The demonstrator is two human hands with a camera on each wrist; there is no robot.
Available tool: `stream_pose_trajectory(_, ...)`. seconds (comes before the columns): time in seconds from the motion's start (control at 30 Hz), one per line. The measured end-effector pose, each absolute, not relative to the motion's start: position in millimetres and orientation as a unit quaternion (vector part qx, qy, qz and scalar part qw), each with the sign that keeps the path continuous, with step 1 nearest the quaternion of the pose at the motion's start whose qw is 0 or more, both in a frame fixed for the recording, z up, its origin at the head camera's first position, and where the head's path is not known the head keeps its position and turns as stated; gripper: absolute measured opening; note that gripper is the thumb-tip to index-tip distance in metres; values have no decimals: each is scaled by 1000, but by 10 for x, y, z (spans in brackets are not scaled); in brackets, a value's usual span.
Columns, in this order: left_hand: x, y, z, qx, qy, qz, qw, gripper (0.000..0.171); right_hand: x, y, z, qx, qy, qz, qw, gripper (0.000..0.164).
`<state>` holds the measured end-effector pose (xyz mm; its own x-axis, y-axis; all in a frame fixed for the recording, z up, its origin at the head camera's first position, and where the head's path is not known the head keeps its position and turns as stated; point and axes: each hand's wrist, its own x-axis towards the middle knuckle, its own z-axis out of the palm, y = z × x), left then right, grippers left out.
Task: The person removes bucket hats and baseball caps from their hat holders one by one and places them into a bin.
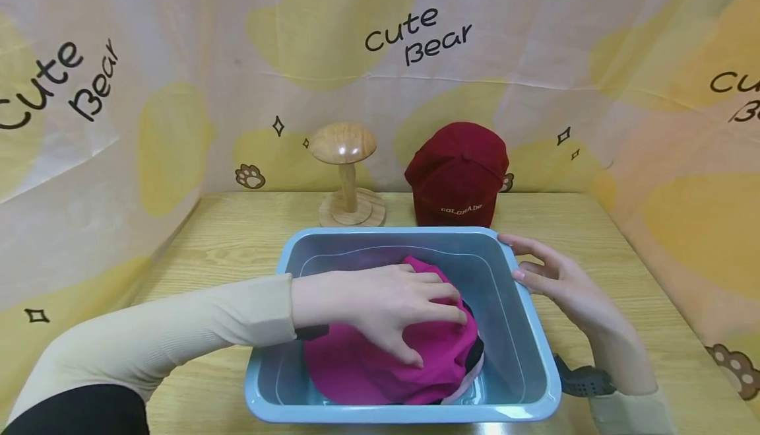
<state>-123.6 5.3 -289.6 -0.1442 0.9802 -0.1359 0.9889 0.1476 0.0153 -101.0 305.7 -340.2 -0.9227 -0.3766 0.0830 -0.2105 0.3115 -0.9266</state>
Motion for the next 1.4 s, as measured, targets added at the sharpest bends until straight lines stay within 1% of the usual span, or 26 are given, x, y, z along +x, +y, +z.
stream_pose_trajectory(0.1, -1236, 80, -2924, 653, 753, -44, 60, 70, -1007, 3058, -3398, -183, 805, -560, 75, 51)
stream_pose_trajectory(0.37, -1235, 130, -2992, 646, 757, -48, 88, 73, -1002, 3043, -3384, -175, 813, -551, 71, 51)
stream_pose_trajectory(0.63, -1227, 177, -3068, 648, 754, -54, 90, 74, -1005, 3044, -3393, -182, 806, -558, 74, 51)
stream_pose_trajectory(1.17, -1227, 264, -3180, 642, 756, -57, 115, 75, -1018, 3051, -3382, -184, 808, -555, 72, 51)
stream_pose_trajectory(1.3, -1233, 271, -3174, 647, 753, -62, 105, 74, -1016, 3057, -3386, -186, 806, -557, 76, 51)
stream_pose_trajectory(1.4, -1248, 276, -3143, 655, 748, -61, 90, 68, -1013, 3066, -3388, -188, 805, -557, 75, 51)
